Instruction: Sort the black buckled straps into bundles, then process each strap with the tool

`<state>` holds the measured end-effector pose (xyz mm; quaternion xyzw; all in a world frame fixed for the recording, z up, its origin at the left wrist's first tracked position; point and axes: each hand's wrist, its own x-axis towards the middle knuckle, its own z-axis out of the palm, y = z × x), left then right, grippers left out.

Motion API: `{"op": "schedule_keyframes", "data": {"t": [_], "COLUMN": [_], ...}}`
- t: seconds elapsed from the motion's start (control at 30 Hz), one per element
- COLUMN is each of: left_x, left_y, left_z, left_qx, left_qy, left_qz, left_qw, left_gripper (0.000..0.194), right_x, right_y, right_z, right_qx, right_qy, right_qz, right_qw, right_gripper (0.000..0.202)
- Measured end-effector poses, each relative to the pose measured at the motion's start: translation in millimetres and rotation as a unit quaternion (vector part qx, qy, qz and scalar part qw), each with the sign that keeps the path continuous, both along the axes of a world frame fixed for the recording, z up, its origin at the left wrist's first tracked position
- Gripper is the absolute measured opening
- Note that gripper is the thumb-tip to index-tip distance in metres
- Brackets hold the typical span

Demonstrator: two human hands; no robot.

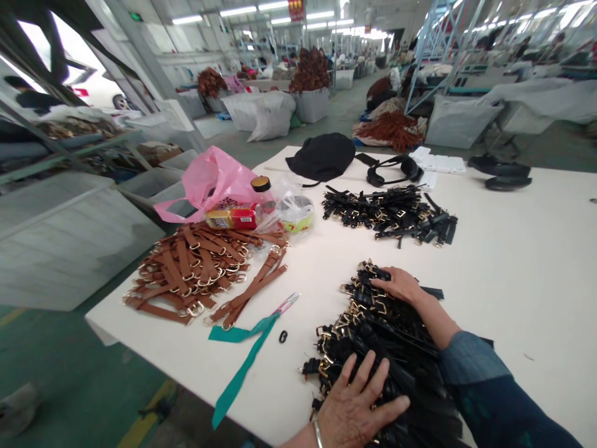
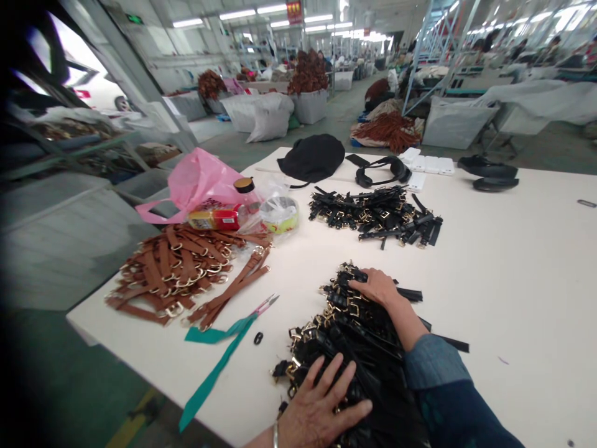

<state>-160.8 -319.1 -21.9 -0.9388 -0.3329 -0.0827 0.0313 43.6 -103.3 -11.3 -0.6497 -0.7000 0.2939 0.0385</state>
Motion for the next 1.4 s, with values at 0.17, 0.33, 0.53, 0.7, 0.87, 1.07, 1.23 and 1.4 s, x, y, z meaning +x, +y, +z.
{"op": "schedule_keyframes", "data": {"t": [0.17,0.33,0.53,0.7,0.87,1.07,1.23,1.4], "left_x": [4,4,-2,0,5,6,17,40], "left_y": [-1,-2,2,7,8,11,15,12], "left_z": [-4.3,-1.2,4.9,0.8,-8.4,-7.8,-11.3,-26.7], "left_qx": [0.008,0.028,0.073,0.056,0.083,0.118,0.138,0.157], "left_qy": [-0.008,-0.019,-0.059,-0.06,-0.072,-0.064,-0.057,-0.056], "left_qz": [0.002,0.009,0.007,-0.007,-0.008,-0.012,-0.039,-0.061], "left_qw": [1.0,0.999,0.996,0.997,0.994,0.991,0.988,0.984], "left_gripper": [0.088,0.079,0.055,0.054,0.057,0.059,0.057,0.058], "right_x": [2,2,-3,-7,-5,-1,6,26], "right_y": [-11,-7,4,6,6,5,1,-5], "right_z": [5.1,13.6,19.0,13.6,10.3,5.9,8.7,13.2], "right_qx": [-0.034,-0.067,-0.09,-0.088,-0.092,-0.097,-0.11,-0.141], "right_qy": [0.029,0.043,0.053,0.066,0.061,0.062,0.077,0.109], "right_qz": [0.013,0.028,0.047,0.047,0.046,0.052,0.06,0.045], "right_qw": [0.999,0.996,0.993,0.993,0.993,0.992,0.989,0.983], "right_gripper": [0.042,0.04,0.05,0.054,0.048,0.042,0.036,0.036]}}
